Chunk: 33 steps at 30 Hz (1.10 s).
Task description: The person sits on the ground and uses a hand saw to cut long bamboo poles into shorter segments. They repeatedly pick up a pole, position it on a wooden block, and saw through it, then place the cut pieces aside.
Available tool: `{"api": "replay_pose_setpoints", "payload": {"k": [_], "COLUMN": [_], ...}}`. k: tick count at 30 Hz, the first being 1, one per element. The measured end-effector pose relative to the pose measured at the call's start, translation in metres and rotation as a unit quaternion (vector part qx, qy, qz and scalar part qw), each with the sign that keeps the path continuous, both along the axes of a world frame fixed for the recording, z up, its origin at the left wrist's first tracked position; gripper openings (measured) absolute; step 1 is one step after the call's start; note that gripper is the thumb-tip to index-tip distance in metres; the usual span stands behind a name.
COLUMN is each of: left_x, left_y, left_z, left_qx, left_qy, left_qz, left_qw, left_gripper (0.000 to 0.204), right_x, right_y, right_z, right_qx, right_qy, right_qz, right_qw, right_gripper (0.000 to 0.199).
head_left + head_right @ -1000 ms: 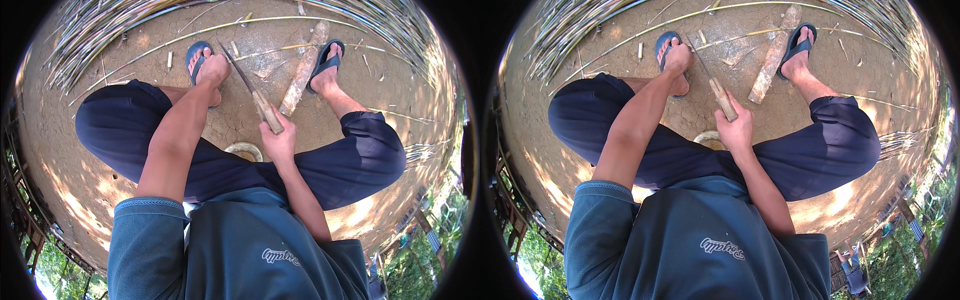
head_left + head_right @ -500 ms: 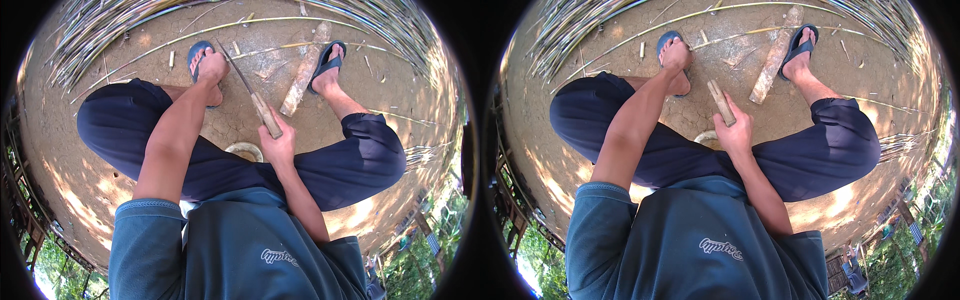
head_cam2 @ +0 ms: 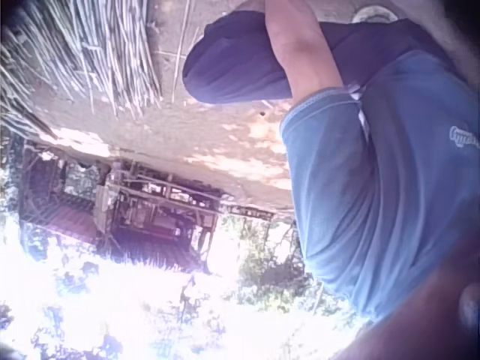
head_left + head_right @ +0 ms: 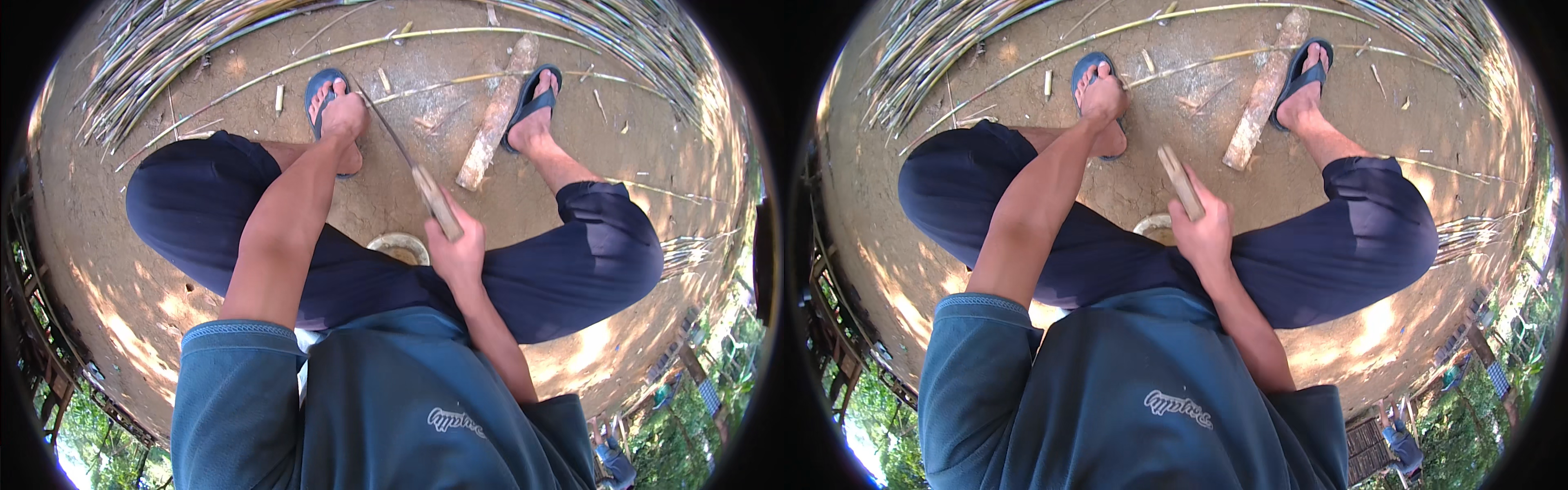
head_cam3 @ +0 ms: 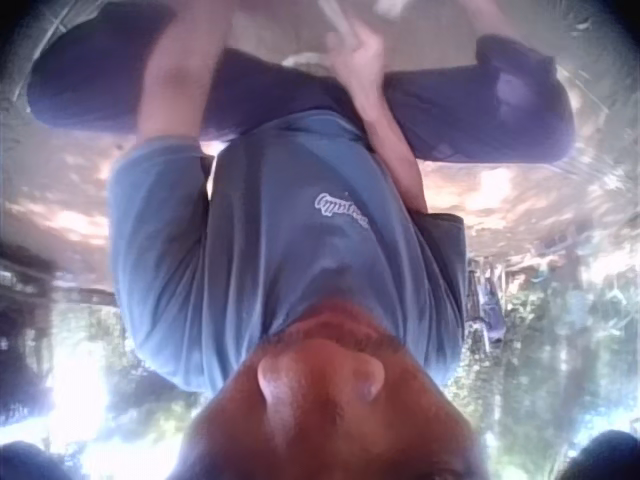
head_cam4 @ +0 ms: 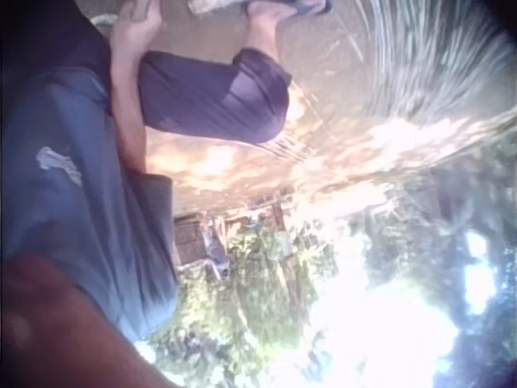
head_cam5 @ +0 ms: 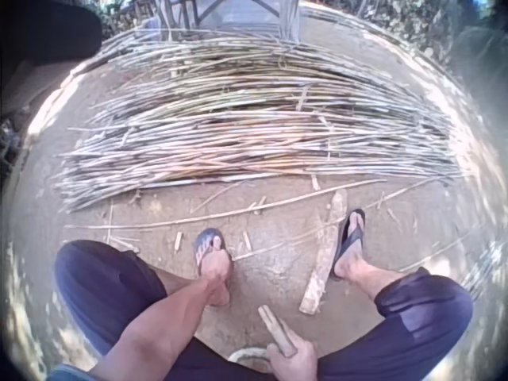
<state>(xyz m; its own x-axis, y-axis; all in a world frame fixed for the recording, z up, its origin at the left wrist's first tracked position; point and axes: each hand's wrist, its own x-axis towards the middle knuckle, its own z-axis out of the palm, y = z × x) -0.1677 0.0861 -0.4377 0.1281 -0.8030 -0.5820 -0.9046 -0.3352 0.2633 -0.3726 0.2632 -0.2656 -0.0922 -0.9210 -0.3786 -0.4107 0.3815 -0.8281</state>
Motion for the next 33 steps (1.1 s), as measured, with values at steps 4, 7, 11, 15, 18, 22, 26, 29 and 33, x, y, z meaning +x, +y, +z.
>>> {"api": "replay_pose_setpoints", "payload": {"k": [4,7,11,15,18,22,26,29,33], "left_x": [-0.012,-0.009,0.007,0.015,0.020,0.019,0.026,0.030,0.024], "left_y": [0.008,0.023,0.015,-0.010,-0.006,-0.016,-0.004,-0.010,-0.021], "left_z": [0.016,0.020,-0.034,-0.020,-0.037,-0.022,-0.033,-0.037,0.005], "left_qx": [-0.016,-0.113,-0.175,-0.089,-0.165,-0.066,-0.131,-0.162,-0.056], "left_qy": [0.013,-0.064,-0.101,-0.048,-0.087,-0.054,-0.068,-0.082,-0.029], "left_qz": [-0.004,-0.029,0.020,-0.012,0.000,-0.030,-0.021,0.011,-0.006], "left_qw": [1.000,0.991,0.979,0.995,0.982,0.996,0.989,0.983,0.998], "left_gripper": [0.025,0.030,0.040,0.040,0.038,0.034,0.030,0.033,0.036], "right_x": [0.016,0.006,0.004,0.006,-0.004,-0.001,-0.003,-0.001,-0.001], "right_y": [-0.022,0.000,-0.006,-0.009,0.009,-0.006,0.001,-0.007,-0.012], "right_z": [-0.035,-0.008,0.000,0.001,0.031,0.028,0.037,0.036,0.030], "right_qx": [-0.069,-0.044,-0.006,-0.045,0.005,-0.002,0.024,0.052,0.004], "right_qy": [-0.004,-0.007,-0.010,-0.021,0.005,0.000,-0.010,0.025,-0.012], "right_qz": [-0.023,0.003,0.010,0.004,0.031,-0.003,-0.002,0.029,-0.015], "right_qw": [0.997,0.999,1.000,0.999,1.000,1.000,1.000,0.998,1.000], "right_gripper": [0.051,0.051,0.051,0.050,0.050,0.050,0.049,0.049,0.050]}}
